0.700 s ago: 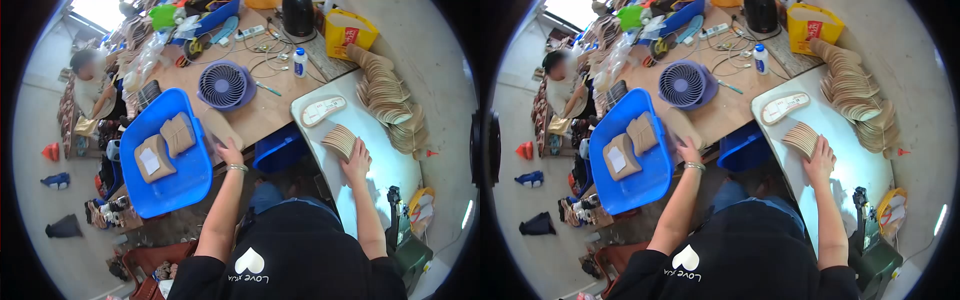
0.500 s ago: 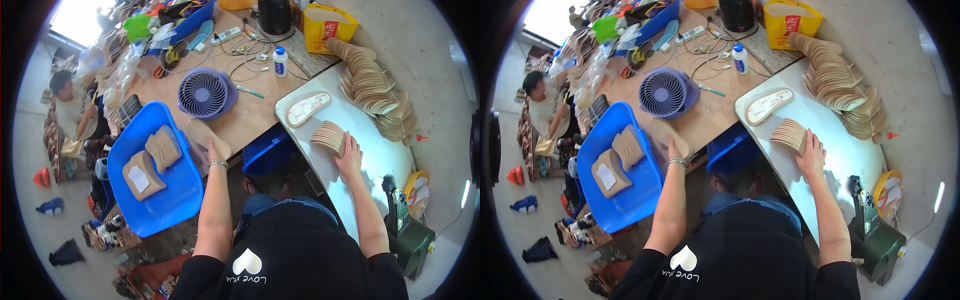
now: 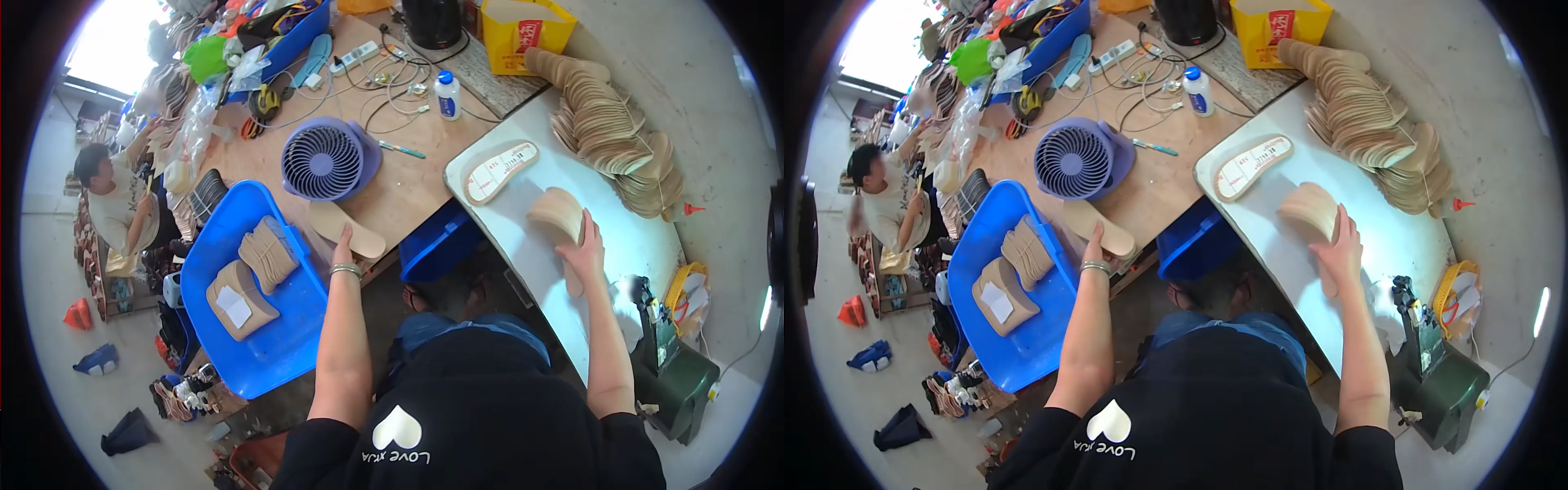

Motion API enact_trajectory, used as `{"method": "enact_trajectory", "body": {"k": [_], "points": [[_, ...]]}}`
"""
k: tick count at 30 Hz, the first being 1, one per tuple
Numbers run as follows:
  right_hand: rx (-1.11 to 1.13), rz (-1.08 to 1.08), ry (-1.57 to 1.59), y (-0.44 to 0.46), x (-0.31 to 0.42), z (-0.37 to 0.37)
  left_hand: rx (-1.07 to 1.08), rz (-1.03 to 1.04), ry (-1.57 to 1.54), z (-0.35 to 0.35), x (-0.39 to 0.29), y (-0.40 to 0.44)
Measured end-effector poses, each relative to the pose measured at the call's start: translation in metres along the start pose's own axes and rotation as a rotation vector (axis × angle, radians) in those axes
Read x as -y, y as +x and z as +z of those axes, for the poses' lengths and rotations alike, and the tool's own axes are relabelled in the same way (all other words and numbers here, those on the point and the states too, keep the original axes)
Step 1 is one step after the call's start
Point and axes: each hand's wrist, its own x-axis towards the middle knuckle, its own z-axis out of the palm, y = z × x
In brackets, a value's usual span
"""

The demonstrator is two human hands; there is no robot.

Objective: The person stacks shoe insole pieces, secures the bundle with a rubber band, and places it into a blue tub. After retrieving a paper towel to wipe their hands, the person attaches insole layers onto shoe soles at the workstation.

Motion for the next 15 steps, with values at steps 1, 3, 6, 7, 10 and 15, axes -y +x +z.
{"method": "enact_trajectory", "body": {"k": [1,3,6,7,10,15], "points": [[0.099,0.108,0.353,0.009,-0.009,-0.006,-0.031,-0.025,-0.009,0.008,-0.004,-0.012],[0.213,0.28,0.741,0.019,-0.025,-0.015,-0.075,-0.064,-0.018,0.016,-0.001,-0.019],[0.283,0.461,0.834,0.033,-0.05,-0.024,0.057,0.002,-0.028,0.002,0.021,-0.004],[0.31,0.379,0.731,0.032,-0.046,-0.037,0.076,-0.016,-0.042,0.003,0.028,-0.018],[0.234,0.411,0.615,0.022,-0.043,-0.044,0.172,-0.023,-0.08,-0.005,0.051,-0.045],[-0.42,-0.234,0.069,0.012,0.02,-0.054,0.418,0.027,-0.082,-0.02,0.084,-0.085]]}}
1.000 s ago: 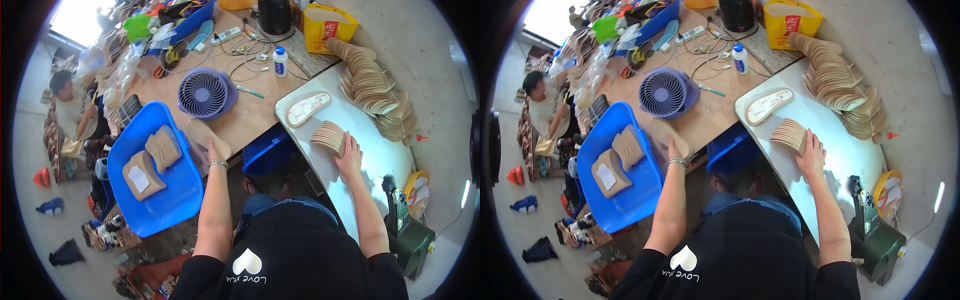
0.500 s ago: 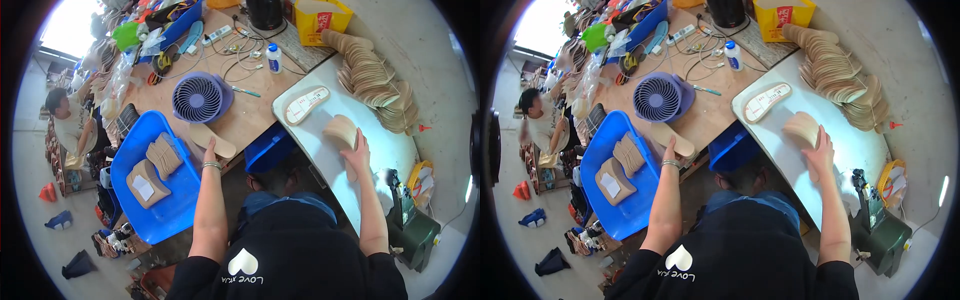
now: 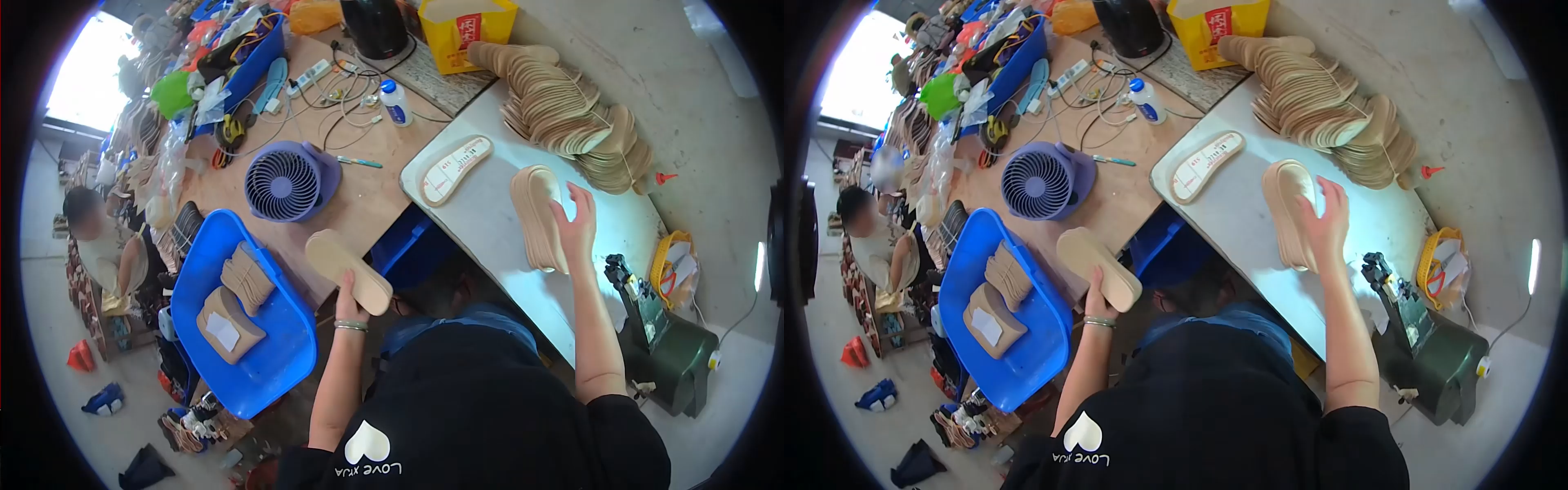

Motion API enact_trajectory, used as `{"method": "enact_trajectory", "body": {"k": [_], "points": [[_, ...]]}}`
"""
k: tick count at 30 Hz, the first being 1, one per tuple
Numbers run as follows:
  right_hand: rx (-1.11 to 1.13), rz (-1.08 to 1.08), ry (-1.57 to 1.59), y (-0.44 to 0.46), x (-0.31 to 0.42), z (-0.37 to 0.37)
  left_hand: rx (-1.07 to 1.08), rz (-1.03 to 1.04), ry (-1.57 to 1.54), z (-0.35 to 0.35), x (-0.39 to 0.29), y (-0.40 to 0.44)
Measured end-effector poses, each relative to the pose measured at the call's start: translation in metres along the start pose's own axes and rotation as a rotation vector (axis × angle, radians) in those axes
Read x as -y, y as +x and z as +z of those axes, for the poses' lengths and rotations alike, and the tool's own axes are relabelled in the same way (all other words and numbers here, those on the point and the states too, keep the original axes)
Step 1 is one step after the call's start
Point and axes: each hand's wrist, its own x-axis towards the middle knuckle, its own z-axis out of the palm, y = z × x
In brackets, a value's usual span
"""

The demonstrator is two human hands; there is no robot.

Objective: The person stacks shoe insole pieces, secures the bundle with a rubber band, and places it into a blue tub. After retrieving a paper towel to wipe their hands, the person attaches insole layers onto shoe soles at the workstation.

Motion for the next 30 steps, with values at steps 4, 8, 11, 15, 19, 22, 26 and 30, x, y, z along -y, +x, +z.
{"method": "enact_trajectory", "body": {"k": [4,8,11,15,19,22,26,30], "points": [[0.358,-0.369,0.168,0.026,0.063,0.074,0.126,-0.093,0.095,0.032,0.008,-0.023],[0.166,-0.847,-0.308,0.057,0.048,0.184,0.1,-0.17,0.146,0.083,0.015,-0.034],[0.472,-0.825,-0.271,0.084,0.018,0.225,0.221,-0.094,0.194,0.104,0.021,-0.035],[0.423,-0.061,0.318,0.094,0.107,0.146,0.09,0.031,0.253,0.127,0.025,-0.029],[0.857,0.187,0.966,0.034,0.146,0.076,-0.033,0.175,0.312,0.144,0.037,-0.009],[0.799,0.374,1.128,-0.019,0.137,0.089,0.005,0.159,0.335,0.158,0.047,-0.002],[0.599,0.276,0.734,-0.038,0.111,0.1,0.053,0.167,0.355,0.182,0.061,-0.004],[0.424,0.368,0.891,-0.051,0.103,0.085,0.182,0.224,0.351,0.195,0.075,-0.015]]}}
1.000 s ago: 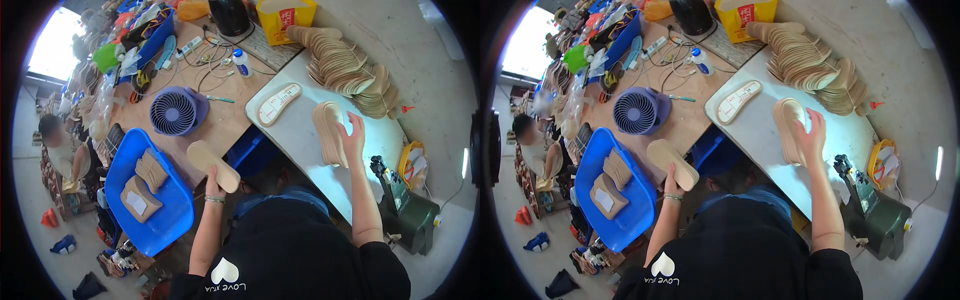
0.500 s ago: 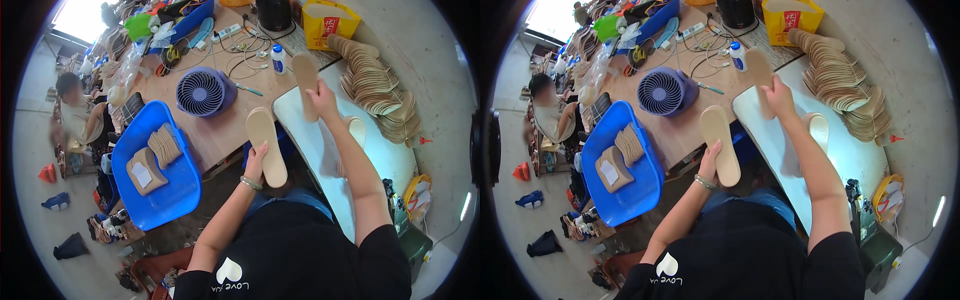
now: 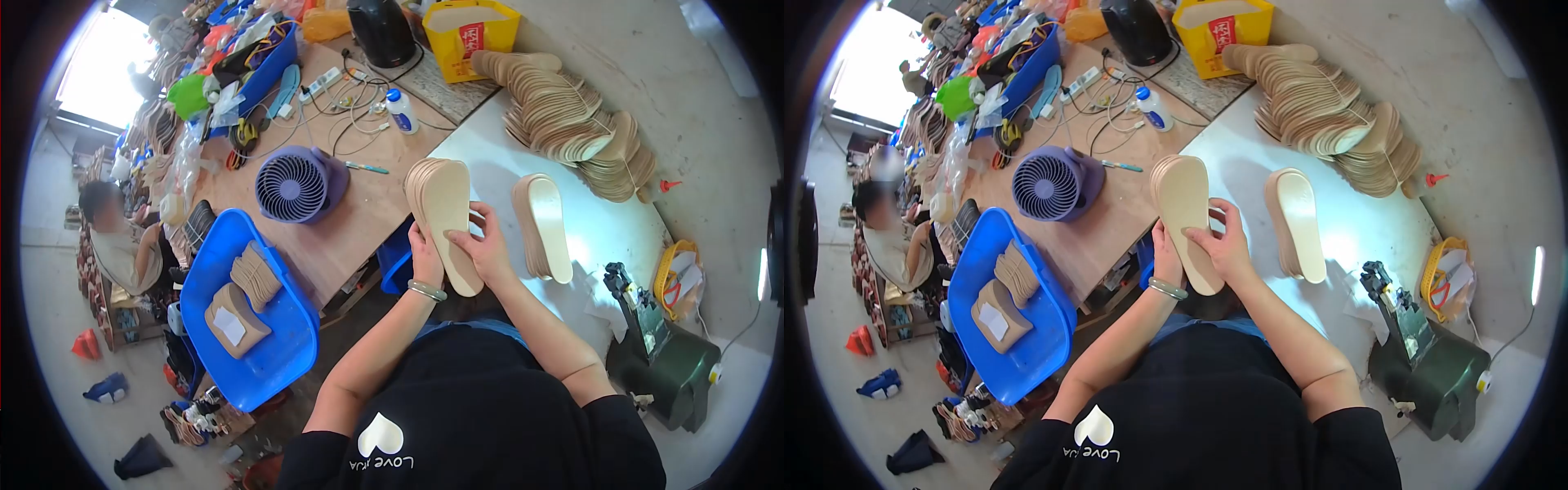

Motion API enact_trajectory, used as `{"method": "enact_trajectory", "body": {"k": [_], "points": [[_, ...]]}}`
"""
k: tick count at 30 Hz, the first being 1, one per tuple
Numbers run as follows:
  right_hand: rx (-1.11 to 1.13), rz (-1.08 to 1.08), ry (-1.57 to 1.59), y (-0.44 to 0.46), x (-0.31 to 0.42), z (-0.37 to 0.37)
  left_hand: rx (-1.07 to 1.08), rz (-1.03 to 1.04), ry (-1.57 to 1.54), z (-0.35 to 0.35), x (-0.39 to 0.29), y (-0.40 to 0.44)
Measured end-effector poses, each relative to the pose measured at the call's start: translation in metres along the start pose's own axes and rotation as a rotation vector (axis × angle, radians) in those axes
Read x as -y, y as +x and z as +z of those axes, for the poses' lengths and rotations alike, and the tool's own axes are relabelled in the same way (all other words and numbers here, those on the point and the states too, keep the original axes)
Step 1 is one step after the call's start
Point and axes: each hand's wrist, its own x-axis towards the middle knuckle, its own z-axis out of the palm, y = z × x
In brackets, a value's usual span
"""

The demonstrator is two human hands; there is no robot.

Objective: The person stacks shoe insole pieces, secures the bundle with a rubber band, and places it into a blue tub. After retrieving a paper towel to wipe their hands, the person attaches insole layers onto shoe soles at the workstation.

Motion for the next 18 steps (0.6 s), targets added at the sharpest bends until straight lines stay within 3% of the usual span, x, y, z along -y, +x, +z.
{"method": "enact_trajectory", "body": {"k": [2,6,9,13,15,18], "points": [[-0.03,0.03,0.205,-0.014,0.015,-0.004,0.098,0.105,0.022,0.002,0.0,-0.009],[0.279,0.04,0.215,-0.025,0.009,-0.029,0.471,0.129,-0.24,0.0,-0.009,-0.014],[0.241,-0.005,0.284,-0.031,0.011,-0.035,0.635,0.367,0.034,0.007,-0.029,-0.031],[0.193,-0.248,-0.107,-0.049,0.033,-0.042,0.596,0.123,0.139,0.002,-0.037,-0.04],[0.165,-0.384,-0.218,-0.057,0.048,-0.049,0.62,0.022,0.041,-0.004,-0.037,-0.042],[0.14,-0.335,-0.221,-0.059,0.069,-0.067,0.667,-0.113,-0.065,0.0,-0.049,-0.053]]}}
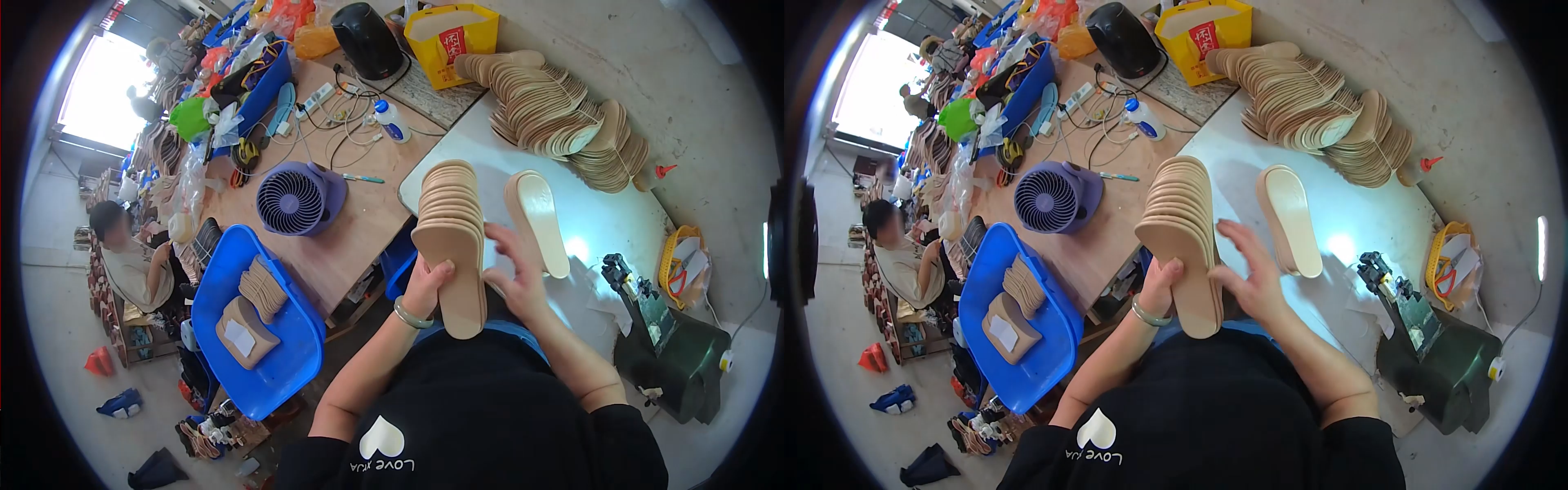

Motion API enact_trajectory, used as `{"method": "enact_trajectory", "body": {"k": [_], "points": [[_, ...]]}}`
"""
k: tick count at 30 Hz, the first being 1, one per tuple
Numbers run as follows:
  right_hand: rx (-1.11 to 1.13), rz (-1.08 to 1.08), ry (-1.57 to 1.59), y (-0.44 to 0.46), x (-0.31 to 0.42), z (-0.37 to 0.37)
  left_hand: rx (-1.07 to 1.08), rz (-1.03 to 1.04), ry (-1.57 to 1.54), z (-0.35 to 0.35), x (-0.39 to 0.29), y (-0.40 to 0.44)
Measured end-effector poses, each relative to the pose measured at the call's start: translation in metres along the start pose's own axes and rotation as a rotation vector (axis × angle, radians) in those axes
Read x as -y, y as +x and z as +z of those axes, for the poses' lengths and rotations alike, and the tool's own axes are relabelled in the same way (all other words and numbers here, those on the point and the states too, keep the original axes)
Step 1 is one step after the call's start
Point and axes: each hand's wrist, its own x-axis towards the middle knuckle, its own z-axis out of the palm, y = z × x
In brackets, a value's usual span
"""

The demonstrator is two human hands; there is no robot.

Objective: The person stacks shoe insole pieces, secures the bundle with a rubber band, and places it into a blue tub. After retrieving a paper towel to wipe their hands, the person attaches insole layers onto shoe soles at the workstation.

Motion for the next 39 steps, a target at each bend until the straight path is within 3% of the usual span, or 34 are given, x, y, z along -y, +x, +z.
{"method": "enact_trajectory", "body": {"k": [4,7,11,14,17,20,23,35,39], "points": [[-0.166,0.028,0.209,0.022,0.014,-0.024,0.044,-0.034,0.001,0.002,0.006,-0.002],[-0.076,-0.09,0.101,0.042,0.033,-0.035,0.083,-0.066,0.017,0.006,0.007,-0.004],[0.083,-0.138,0.196,0.053,0.035,-0.035,0.198,-0.098,0.067,0.017,0.003,-0.004],[0.205,-0.043,0.203,0.051,0.043,-0.039,0.188,-0.018,0.174,0.025,0.0,-0.006],[0.254,0.018,0.446,0.043,0.04,-0.041,0.124,0.026,0.218,0.026,0.0,-0.014],[0.33,-0.077,0.631,0.039,0.032,-0.041,0.11,-0.015,0.14,0.027,-0.002,-0.021],[0.351,-0.179,0.57,0.035,0.037,-0.039,0.145,0.004,0.12,0.023,-0.002,-0.02],[0.2,-0.185,0.631,0.017,0.032,-0.019,0.181,0.071,0.324,0.007,-0.015,0.003],[0.153,-0.123,0.714,0.003,0.025,-0.006,0.13,-0.023,0.181,0.004,-0.01,-0.009]]}}
